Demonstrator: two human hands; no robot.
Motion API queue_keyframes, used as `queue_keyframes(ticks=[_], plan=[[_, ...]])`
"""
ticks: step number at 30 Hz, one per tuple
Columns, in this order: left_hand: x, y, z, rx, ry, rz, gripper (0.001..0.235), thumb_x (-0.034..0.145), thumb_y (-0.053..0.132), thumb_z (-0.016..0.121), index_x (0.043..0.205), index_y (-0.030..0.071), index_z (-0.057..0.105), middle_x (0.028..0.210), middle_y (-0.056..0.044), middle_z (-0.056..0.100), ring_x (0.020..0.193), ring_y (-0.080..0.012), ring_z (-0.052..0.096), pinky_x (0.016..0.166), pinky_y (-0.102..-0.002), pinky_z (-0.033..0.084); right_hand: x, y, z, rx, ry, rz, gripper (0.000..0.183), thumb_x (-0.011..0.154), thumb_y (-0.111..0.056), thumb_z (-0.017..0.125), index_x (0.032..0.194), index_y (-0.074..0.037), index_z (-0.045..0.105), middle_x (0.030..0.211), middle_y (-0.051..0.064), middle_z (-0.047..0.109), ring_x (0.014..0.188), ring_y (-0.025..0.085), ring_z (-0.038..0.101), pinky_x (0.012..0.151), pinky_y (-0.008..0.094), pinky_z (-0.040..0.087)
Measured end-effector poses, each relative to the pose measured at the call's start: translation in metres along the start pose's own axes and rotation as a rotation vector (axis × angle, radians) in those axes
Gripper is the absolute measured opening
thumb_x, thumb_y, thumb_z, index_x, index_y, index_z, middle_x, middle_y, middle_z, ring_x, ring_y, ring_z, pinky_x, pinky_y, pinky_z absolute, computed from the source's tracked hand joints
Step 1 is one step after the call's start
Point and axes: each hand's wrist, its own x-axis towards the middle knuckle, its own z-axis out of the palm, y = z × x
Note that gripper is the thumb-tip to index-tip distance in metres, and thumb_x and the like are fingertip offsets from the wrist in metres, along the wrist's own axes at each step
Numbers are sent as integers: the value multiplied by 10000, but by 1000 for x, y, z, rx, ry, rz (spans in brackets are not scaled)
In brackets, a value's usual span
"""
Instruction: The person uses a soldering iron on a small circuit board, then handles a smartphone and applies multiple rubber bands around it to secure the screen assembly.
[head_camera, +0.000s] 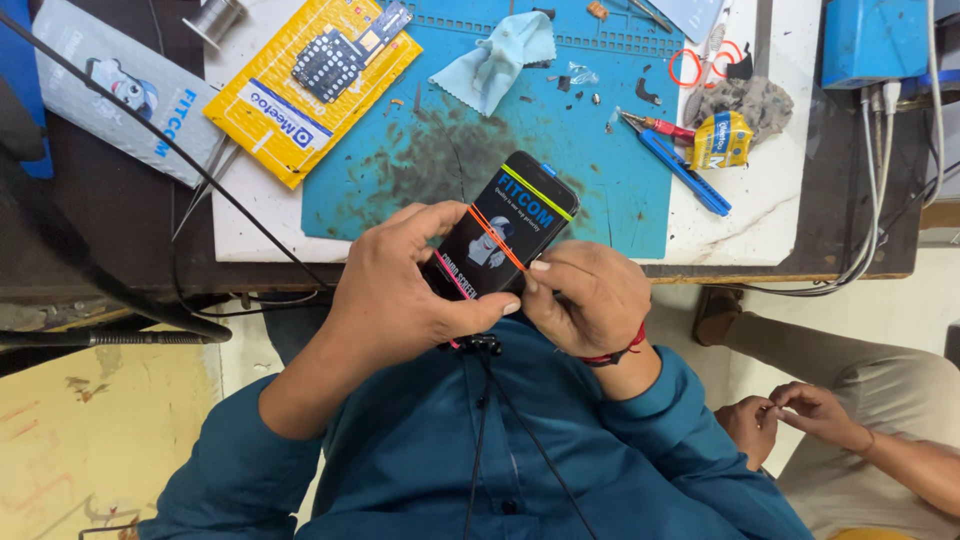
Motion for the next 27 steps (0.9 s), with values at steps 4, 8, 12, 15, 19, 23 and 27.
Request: queue_keyframes(ticks=[4,8,12,15,19,23,27], plan=[[-2,1,-1,87,63,97,740,581,339,970,1173,15,666,1045,-123,711,934,-264,727,818,-349,570,-12,4,8,289,139,176,232,978,-21,723,1169,-53,595,985,108,678,845,208,686,748,315,563],[-5,2,3,25,152,117,723,632,324,959,1202,11,643,1074,-114,699,975,-241,733,869,-339,579,-28,1,18,534,348,611,199,1015,-21,683,1192,-4,595,1059,118,708,868,130,691,758,288,579],[-7,1,8,-8,139,59,709,627,326,953,1195,22,659,1059,-102,708,959,-227,742,863,-333,587,-37,5,22,806,292,643,254,1023,-12,699,1253,5,592,973,77,695,853,110,669,813,269,550],[-8,0,8,38,153,92,720,626,337,955,1195,16,652,1074,-108,709,969,-243,735,859,-343,583,-38,5,24,788,287,595,319,1028,-4,732,1301,-1,566,952,75,689,872,101,646,847,249,525],[-7,-1,10,59,130,113,714,628,349,948,1196,27,660,1054,-103,711,954,-258,737,840,-355,586,-37,4,27,623,301,496,397,1031,-7,732,1353,-36,502,1122,105,672,928,122,655,900,252,528],[-8,-1,12,71,138,110,717,618,352,947,1186,24,657,1053,-111,706,936,-277,731,812,-369,581,-35,-1,31,452,337,481,488,1023,-13,775,1393,-54,460,1228,119,639,984,128,649,941,271,534],[-6,3,7,121,132,194,740,636,341,936,1227,24,625,1119,-130,686,979,-306,716,817,-389,579,-20,4,19,616,355,481,493,1050,-247,733,1406,-61,448,1402,136,599,1087,152,630,1028,314,498]])
